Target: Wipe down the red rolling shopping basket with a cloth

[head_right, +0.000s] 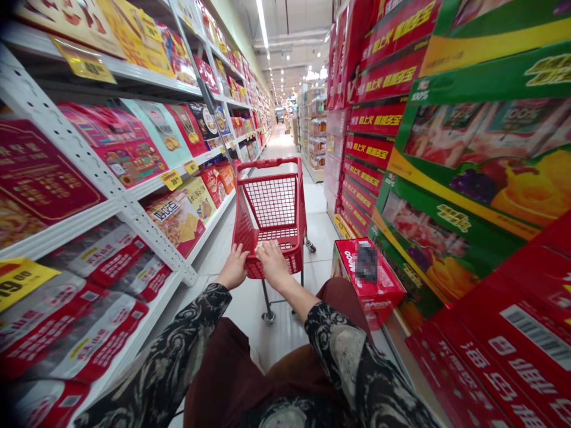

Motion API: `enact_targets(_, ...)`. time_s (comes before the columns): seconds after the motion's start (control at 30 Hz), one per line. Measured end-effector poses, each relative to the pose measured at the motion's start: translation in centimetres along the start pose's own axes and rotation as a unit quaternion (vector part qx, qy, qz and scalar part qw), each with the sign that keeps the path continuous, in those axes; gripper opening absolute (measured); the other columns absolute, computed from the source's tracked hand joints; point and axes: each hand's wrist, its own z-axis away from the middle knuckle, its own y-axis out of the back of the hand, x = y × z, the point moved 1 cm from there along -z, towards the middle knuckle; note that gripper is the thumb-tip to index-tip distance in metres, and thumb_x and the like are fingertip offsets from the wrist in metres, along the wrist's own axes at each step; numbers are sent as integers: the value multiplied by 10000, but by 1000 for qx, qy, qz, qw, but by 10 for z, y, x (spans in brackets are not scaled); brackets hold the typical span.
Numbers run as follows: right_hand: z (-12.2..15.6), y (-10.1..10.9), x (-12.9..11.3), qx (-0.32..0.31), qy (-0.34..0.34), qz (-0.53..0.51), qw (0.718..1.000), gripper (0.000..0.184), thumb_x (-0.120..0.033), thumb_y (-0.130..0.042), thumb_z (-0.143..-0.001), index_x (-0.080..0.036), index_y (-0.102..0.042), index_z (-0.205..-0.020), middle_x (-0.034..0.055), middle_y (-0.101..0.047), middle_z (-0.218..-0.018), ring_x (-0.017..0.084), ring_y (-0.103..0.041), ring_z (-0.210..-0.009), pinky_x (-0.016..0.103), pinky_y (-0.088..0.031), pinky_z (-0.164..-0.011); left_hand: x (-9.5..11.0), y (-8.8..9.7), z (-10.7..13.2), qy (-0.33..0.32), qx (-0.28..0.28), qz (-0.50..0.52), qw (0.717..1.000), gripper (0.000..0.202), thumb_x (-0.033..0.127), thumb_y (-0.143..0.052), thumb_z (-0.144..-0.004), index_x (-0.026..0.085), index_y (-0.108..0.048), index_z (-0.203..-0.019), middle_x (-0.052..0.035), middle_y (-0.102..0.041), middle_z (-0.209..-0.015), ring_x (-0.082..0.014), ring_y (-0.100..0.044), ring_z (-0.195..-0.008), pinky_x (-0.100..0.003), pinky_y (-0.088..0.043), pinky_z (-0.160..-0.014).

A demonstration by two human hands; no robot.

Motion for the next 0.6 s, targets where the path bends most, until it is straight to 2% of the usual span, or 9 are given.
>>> enact_targets(0.07,-7,-4,-6,-5,23,3,1000,270,-221,-424,-932,-165,-584,-1143,129,-557,-1224,236,-442,-1207,482,-293,-1086,-2,0,-2,-7,-3,-1,1000,515,88,-493,-703,64,-499,-1218,-230,-323,-1440,-354,-188,-1381,-525,-290,-1087)
enact_targets(0.13,-9,-1,1,-4,31,9,999,270,-244,-428,-933,-162,-589,-1134,125,-565,-1203,236,-443,-1197,474,-298,-1083,-3,-1,-2,-15,-3,-1,1000,491,97,-492,-708,68,-515,-1198,-220,-325,-1441,-354,-179,-1383,-516,-286,-1093)
enact_targets(0.3,1,25,52,4,-9,33,999,266,-239,-425,-934,-173,-593,-1129,119,-567,-1192,237,-451,-1180,481,-304,-1069,-2,-3,-2,-14,1,13,1000,484,76,-489,-705,71,-527,-1188,-222,-312,-1448,-357,-164,-1388,-537,-281,-1091)
enact_targets(0.37,5,31,62,6,-26,42,999,271,-243,-426,-934,-166,-594,-1131,128,-563,-1203,242,-449,-1187,482,-300,-1071,-1,-3,-3,-9,-2,19,1000,498,68,-493,-702,73,-520,-1200,-219,-300,-1456,-360,-162,-1387,-546,-279,-1089)
enact_targets(0.43,6,28,57,9,-32,46,998,278,-250,-435,-931,-158,-591,-1142,136,-563,-1210,250,-443,-1198,485,-300,-1073,1,-2,-3,-6,-7,22,1000,498,71,-488,-714,72,-514,-1211,-221,-289,-1461,-361,-155,-1388,-542,-287,-1084)
enact_targets(0.6,1,-2,11,-7,13,22,1000,317,-191,-455,-916,-181,-563,-1215,139,-508,-1319,253,-387,-1286,483,-329,-1070,2,-1,-2,-5,-14,21,1000,486,97,-470,-744,82,-501,-1229,-223,-284,-1463,-357,-153,-1390,-544,-323,-1057)
